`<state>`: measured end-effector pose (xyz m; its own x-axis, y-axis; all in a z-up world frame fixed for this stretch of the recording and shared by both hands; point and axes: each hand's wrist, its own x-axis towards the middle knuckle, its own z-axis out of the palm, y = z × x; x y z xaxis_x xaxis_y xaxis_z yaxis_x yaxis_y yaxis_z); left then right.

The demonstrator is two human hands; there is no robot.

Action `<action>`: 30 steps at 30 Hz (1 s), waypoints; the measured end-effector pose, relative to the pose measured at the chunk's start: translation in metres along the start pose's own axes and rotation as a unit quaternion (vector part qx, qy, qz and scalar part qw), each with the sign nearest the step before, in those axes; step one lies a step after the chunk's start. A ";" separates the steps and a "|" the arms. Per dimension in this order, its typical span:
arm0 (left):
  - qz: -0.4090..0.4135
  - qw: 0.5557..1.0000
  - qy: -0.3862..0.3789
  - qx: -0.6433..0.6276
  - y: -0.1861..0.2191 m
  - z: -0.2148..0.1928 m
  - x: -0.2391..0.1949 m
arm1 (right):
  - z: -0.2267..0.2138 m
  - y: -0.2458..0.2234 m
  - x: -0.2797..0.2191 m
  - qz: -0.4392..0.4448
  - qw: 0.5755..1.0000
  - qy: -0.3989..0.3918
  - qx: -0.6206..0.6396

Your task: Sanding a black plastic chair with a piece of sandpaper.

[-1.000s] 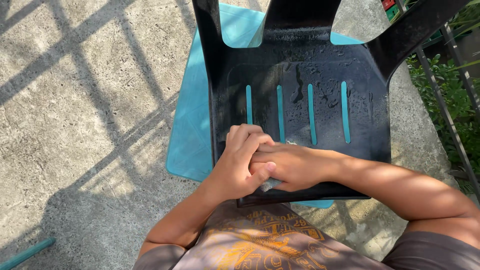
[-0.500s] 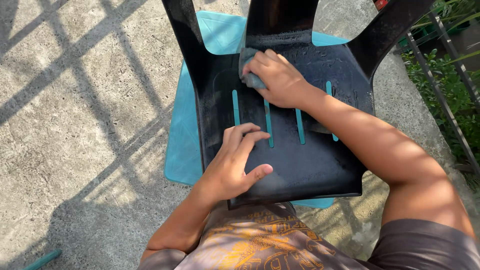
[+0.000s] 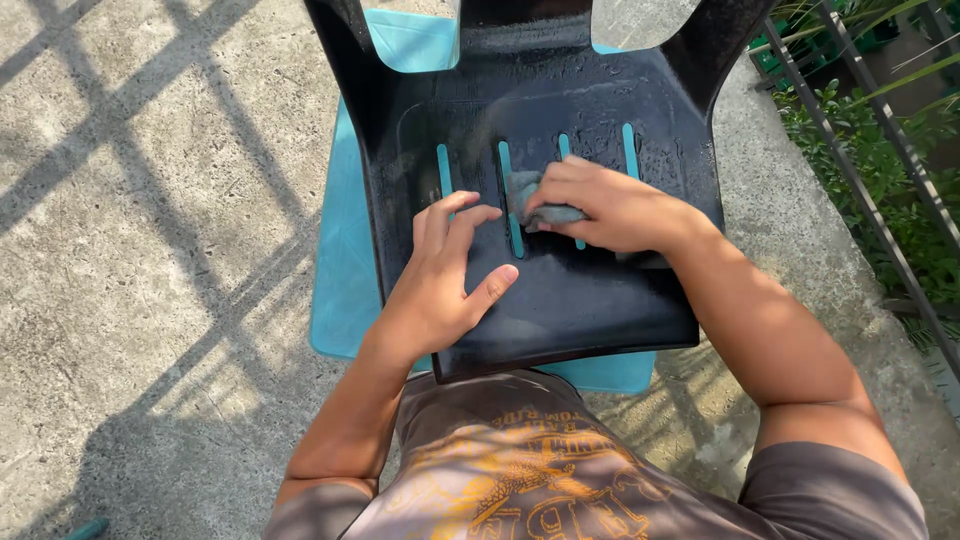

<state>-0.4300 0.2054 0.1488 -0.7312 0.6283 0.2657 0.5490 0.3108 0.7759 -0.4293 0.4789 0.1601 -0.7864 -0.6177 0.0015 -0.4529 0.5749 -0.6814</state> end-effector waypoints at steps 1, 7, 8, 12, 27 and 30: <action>0.002 1.000 -0.001 0.001 0.001 -0.001 0.001 | -0.001 0.000 -0.003 0.000 1.000 0.003 -0.001; 0.031 0.999 -0.040 -0.015 0.002 -0.014 0.001 | 0.026 -0.028 -0.018 0.084 0.995 0.057 -0.018; 0.028 0.999 -0.035 -0.026 0.002 -0.017 0.000 | 0.032 -0.032 -0.018 0.073 0.996 0.056 -0.016; 0.019 0.997 -0.044 -0.052 -0.014 -0.038 -0.009 | 0.072 -0.068 -0.002 0.085 0.994 0.054 -0.037; 0.034 0.993 -0.108 0.017 0.031 0.024 -0.043 | 0.087 -0.080 -0.052 0.076 0.967 0.112 -0.214; 0.015 0.987 -0.158 0.008 0.036 0.021 -0.044 | 0.059 -0.085 -0.105 0.200 0.929 0.154 -0.270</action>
<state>-0.3699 0.2039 0.1533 -0.5528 0.8280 0.0944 0.5769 0.2984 0.7604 -0.2834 0.4637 0.1745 -0.9826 -0.1611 0.0929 -0.1772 0.9625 -0.2054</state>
